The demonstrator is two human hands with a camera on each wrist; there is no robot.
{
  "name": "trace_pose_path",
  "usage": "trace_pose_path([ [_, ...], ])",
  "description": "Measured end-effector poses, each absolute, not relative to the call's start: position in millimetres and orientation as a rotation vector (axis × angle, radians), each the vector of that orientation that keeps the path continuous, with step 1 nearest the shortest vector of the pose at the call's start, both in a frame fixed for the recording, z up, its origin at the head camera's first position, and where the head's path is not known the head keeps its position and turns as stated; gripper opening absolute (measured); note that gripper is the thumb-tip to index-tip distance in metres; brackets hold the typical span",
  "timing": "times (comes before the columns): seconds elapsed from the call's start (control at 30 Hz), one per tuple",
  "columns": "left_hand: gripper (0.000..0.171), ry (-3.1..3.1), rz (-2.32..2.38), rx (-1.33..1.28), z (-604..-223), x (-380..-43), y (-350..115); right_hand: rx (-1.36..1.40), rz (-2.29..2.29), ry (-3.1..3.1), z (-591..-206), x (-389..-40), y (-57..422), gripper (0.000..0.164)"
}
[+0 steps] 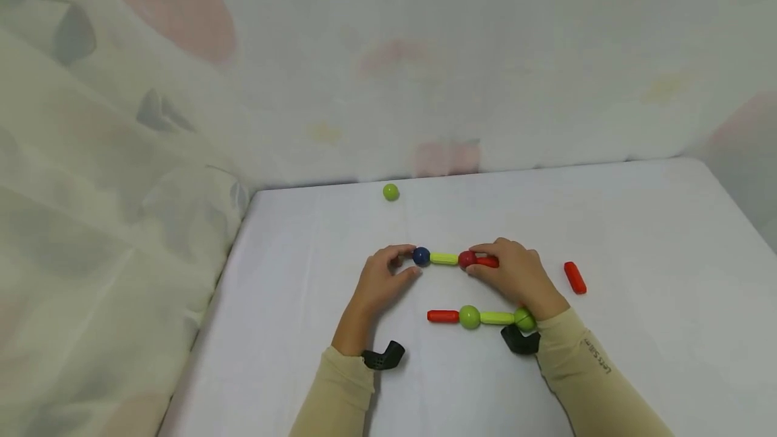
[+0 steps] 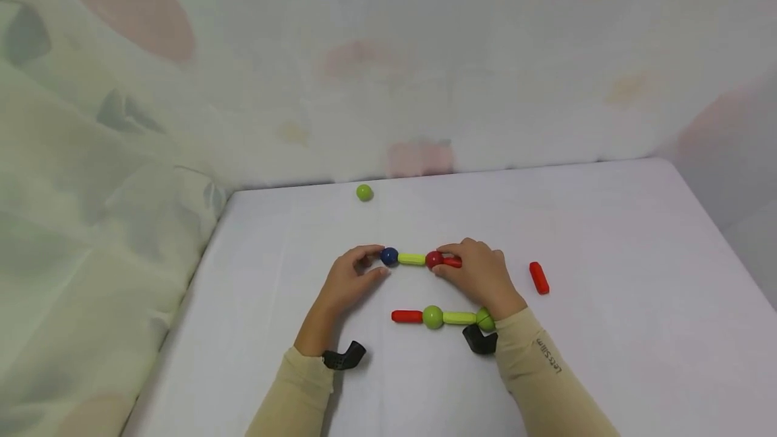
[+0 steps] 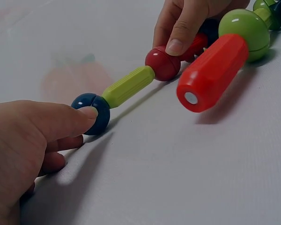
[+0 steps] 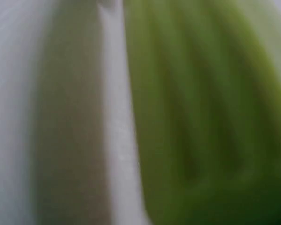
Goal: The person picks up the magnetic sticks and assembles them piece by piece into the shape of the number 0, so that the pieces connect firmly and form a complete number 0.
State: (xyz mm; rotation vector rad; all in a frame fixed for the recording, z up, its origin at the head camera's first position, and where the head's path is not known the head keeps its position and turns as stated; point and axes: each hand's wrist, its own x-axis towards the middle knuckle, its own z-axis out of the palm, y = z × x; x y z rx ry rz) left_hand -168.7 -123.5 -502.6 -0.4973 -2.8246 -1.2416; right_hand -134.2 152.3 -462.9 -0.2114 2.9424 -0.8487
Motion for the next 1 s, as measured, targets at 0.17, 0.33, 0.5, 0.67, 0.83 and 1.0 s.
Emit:
trace_pose_path([
  [0.17,0.036,-2.812,-1.254,-0.549,-503,-170,-121,-0.188,-0.858,2.936,-465,-132,158,0.044],
  [0.33,0.034,-2.790,-1.277,-0.536,-503,-171,-120,-0.188,-0.946,2.917,-462,-131,162,0.044],
  [0.5,0.031,-2.793,-1.291,-0.528,-503,-173,-121,-0.155,-1.038,2.881,-447,-128,182,0.047],
  [0.67,0.030,-2.809,-1.281,-0.494,-502,-172,-124,-0.011,-1.022,2.927,-428,-121,224,0.052],
  [0.83,0.035,-2.803,-1.277,-0.519,-499,-172,-126,0.166,-0.866,2.809,-423,-112,268,0.059],
  [1.0,0.040,-2.808,-1.236,-0.571,-501,-171,-125,0.164,-0.834,2.657,-427,-107,286,0.056],
])
